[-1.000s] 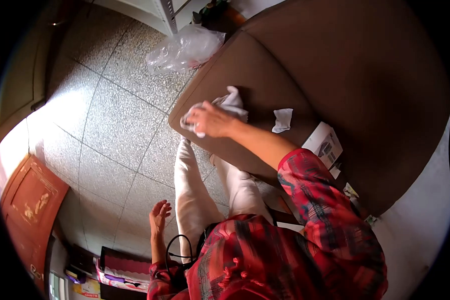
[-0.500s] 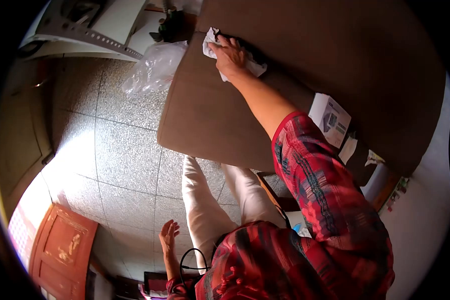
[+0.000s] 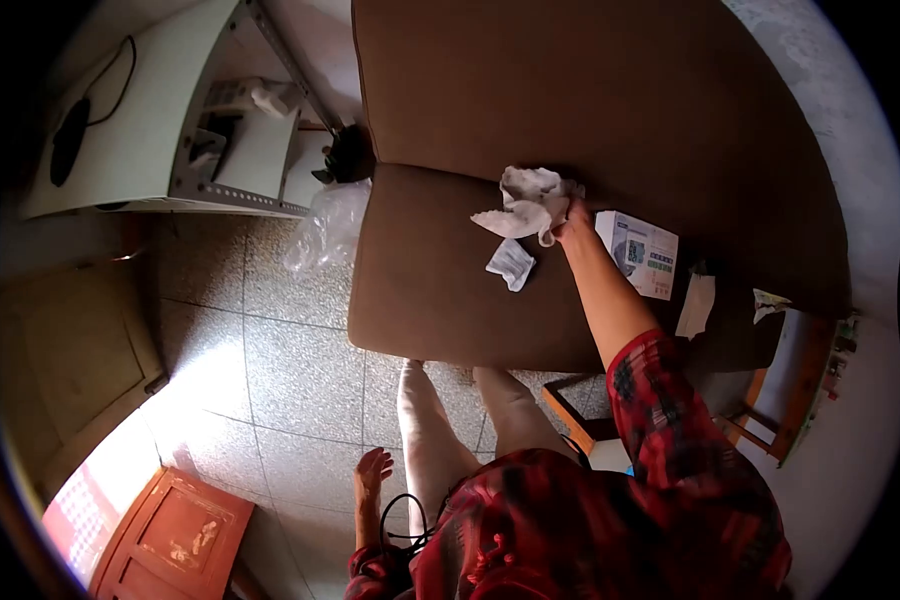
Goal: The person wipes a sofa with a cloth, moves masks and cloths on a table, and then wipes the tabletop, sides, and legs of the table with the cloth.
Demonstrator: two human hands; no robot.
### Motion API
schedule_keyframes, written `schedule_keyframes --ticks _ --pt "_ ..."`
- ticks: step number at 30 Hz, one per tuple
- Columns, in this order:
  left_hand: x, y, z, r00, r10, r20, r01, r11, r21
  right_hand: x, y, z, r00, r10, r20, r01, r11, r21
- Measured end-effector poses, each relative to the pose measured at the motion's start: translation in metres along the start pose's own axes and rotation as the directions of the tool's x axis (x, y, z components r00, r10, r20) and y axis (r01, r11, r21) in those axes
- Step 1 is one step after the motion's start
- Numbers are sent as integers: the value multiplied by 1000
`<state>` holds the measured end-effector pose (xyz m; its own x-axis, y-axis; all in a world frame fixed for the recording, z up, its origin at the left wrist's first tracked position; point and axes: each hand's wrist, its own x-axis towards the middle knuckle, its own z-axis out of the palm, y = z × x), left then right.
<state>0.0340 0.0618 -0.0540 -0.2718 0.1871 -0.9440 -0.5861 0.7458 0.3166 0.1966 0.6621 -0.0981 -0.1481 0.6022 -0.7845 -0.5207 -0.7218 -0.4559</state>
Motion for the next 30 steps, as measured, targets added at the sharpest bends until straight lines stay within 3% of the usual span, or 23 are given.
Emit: schedule_keyframes --ticks 1,3,6,8,10,12,14,16,19,21,22,24,25,26,27,28,30 --pt "-1 9 0 1000 27 4 -27 1000 9 16 2 10 997 -36 -71 37 999 20" --pt "-2 29 -7 998 67 -19 -67 998 11 34 17 44 994 -108 31 109 993 -48" --pt "-4 47 -29 996 79 -42 -79 997 21 36 63 100 999 -44 27 39 986 163" --pt "-1 52 -50 995 86 -51 -85 996 8 31 99 144 981 103 162 -129 979 160" --pt "-3 55 -68 994 95 -59 -94 995 12 22 129 193 876 158 455 -257 952 164" --pt "-1 54 -87 991 82 -101 -83 996 -9 25 155 235 882 179 436 -277 945 172" --pt "5 48 -103 990 100 -97 -100 995 -1 -15 143 265 887 219 407 -304 940 157" --pt "6 48 -112 991 81 -102 -81 997 9 -25 125 274 860 143 490 -302 916 263" --pt "19 58 -119 996 45 -73 -46 999 -9 -73 62 251 812 187 553 -432 828 356" --pt "28 66 -120 999 22 -37 -23 1000 -3 -111 17 222 857 108 504 -340 854 395" --pt "34 71 -120 999 47 -16 -48 999 -25 -97 -7 188 800 104 590 -408 816 409" --pt "38 82 -119 998 65 -7 -65 997 -38 -99 -59 130 972 -33 234 -53 936 349" --pt "37 95 -118 996 85 8 -85 996 11 -96 -92 102 982 -131 134 68 916 396" --pt "37 106 -118 996 88 13 -89 996 13 -92 -128 68 966 -206 153 108 866 487" --pt "35 114 -117 991 130 25 -130 991 17 -98 -157 51 916 -401 -34 387 855 346" --pt "36 120 -117 985 169 36 -170 985 20 -102 -189 26 849 -526 -58 524 821 227" --pt "33 126 -113 980 197 33 -198 979 44 -137 -225 19 684 -685 -251 726 675 133"
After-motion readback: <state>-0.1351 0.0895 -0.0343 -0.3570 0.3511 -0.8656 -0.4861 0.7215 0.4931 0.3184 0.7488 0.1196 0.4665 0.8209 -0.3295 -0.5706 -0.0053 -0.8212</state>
